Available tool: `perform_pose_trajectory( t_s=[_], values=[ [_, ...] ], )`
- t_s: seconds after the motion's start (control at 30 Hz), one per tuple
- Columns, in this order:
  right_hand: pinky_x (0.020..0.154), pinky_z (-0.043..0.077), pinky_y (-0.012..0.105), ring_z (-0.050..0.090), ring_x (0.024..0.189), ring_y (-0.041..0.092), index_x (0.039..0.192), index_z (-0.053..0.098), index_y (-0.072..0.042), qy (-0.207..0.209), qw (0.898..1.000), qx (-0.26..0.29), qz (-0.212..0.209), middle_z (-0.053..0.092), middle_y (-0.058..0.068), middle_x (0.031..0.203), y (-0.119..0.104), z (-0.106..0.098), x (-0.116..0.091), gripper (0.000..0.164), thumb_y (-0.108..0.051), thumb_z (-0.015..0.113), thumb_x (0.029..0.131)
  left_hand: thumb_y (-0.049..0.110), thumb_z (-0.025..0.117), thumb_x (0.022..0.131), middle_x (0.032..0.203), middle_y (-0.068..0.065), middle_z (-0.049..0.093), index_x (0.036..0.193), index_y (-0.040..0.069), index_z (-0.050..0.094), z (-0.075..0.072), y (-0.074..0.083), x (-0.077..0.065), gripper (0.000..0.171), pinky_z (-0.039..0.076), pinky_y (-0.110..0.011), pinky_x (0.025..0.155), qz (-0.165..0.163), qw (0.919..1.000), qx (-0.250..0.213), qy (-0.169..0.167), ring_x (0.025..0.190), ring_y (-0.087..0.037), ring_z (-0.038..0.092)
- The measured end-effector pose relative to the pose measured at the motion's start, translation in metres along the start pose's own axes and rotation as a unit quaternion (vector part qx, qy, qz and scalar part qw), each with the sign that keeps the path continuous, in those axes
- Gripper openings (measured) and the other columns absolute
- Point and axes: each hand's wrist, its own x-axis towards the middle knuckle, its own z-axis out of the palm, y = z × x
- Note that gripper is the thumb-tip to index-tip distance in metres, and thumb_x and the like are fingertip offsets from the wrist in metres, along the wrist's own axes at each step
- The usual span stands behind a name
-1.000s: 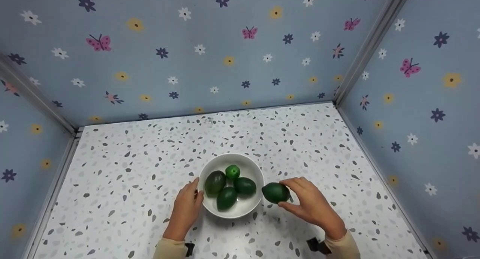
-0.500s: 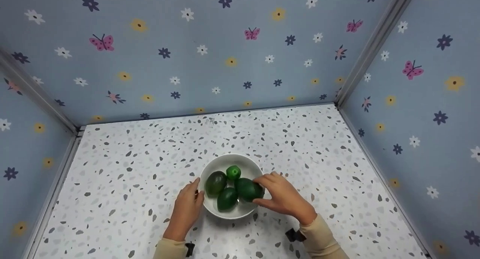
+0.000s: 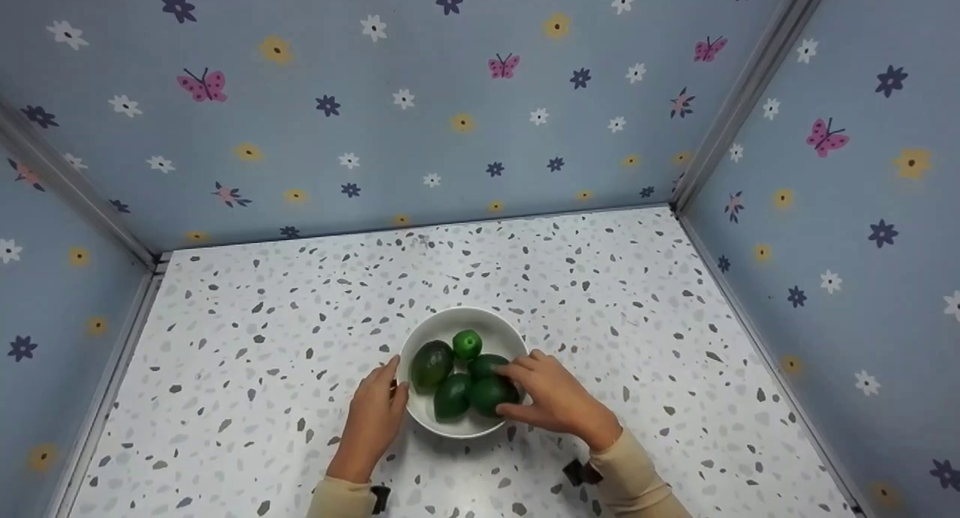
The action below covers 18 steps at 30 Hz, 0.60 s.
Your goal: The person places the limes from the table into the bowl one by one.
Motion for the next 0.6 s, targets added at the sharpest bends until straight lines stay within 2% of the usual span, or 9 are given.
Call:
perform_pose_trajectory(
  t_s=[0.27,0.47,0.6],
  values=[
    [0.075,0.050,0.035,0.058,0.091,0.020,0.119,0.070,-0.009,0.075,0.997,-0.004,-0.027,0.068,0.002,0.109,0.004,-0.009,-0.001,0.035,-0.031,0.073,0.092,0.002,0.061,0.098,0.117,-0.025,0.062,0.139,-0.011,0.051,0.000,-0.001,0.000,0.044,0.055,-0.047,0.091,0.004,0.9999,0.009,0.008,0.109,-0.039,0.060],
    [0.076,0.052,0.037,0.059,0.092,0.021,0.118,0.070,-0.008,0.100,0.995,-0.007,-0.024,0.068,0.002,0.106,0.006,-0.016,-0.003,0.033,-0.028,0.074,0.092,0.004,0.061,0.098,0.118,-0.025,0.061,0.139,-0.010,0.051,0.000,-0.001,0.000,0.044,0.052,-0.051,0.092,0.006,0.9996,0.027,0.009,0.110,-0.039,0.059],
    [0.077,0.053,0.038,0.061,0.095,0.022,0.119,0.070,-0.007,0.120,0.992,-0.019,-0.027,0.068,0.002,0.108,0.010,-0.019,-0.004,0.034,-0.027,0.074,0.091,0.008,0.061,0.099,0.125,-0.026,0.059,0.141,-0.010,0.049,-0.002,0.002,-0.001,0.047,0.050,-0.053,0.097,0.023,0.9977,0.062,0.012,0.117,-0.041,0.057]
  ],
)
